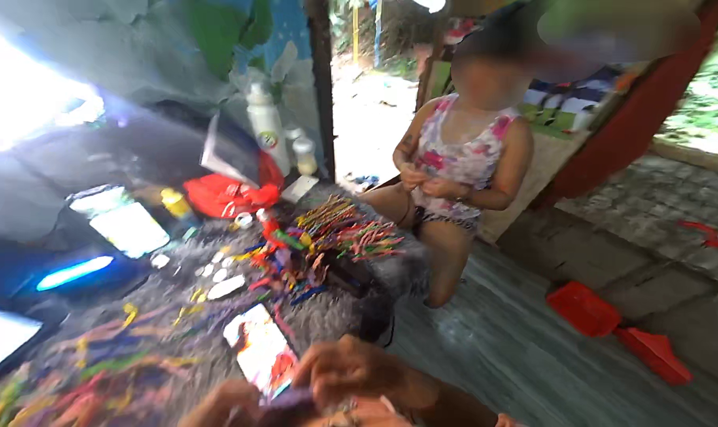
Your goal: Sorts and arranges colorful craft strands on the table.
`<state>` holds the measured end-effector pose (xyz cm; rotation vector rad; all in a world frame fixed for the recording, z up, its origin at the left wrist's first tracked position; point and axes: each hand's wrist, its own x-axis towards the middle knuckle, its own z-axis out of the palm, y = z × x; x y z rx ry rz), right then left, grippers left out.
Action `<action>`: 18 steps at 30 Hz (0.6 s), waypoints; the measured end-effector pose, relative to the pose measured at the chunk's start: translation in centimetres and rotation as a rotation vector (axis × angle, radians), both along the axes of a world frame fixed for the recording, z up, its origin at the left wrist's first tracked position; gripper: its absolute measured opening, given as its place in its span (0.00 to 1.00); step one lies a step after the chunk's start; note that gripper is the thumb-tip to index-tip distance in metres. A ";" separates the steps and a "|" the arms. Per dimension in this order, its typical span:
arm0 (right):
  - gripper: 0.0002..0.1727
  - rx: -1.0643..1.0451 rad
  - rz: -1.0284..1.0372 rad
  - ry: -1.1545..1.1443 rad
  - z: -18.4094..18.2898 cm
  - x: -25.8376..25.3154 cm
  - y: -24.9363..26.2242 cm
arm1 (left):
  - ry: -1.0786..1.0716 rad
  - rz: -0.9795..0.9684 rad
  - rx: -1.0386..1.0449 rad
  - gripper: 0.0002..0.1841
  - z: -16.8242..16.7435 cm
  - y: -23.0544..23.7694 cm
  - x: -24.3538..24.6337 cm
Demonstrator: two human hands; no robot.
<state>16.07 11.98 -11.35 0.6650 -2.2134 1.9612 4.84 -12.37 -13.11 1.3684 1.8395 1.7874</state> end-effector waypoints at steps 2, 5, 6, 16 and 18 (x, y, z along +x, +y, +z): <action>0.27 0.461 -0.085 -0.167 0.5 0.1 0.6 | 0.179 0.211 -0.131 0.06 1.1 -1.5 0.0; 0.32 0.849 0.101 -0.501 -0.1 -1.2 0.8 | 0.299 0.335 -0.180 0.07 1.0 -3.1 -1.2; 0.35 0.818 0.116 -0.487 -0.4 -1.3 1.1 | 0.300 0.322 -0.191 0.07 0.9 -3.3 -1.3; 0.22 0.419 0.162 -0.213 -1.5 -0.3 -2.6 | 0.292 0.060 -0.158 0.04 0.3 -2.3 1.2; 0.19 0.413 0.141 -0.170 -1.5 0.1 -3.4 | 0.208 0.006 -0.132 0.02 0.7 -2.5 1.1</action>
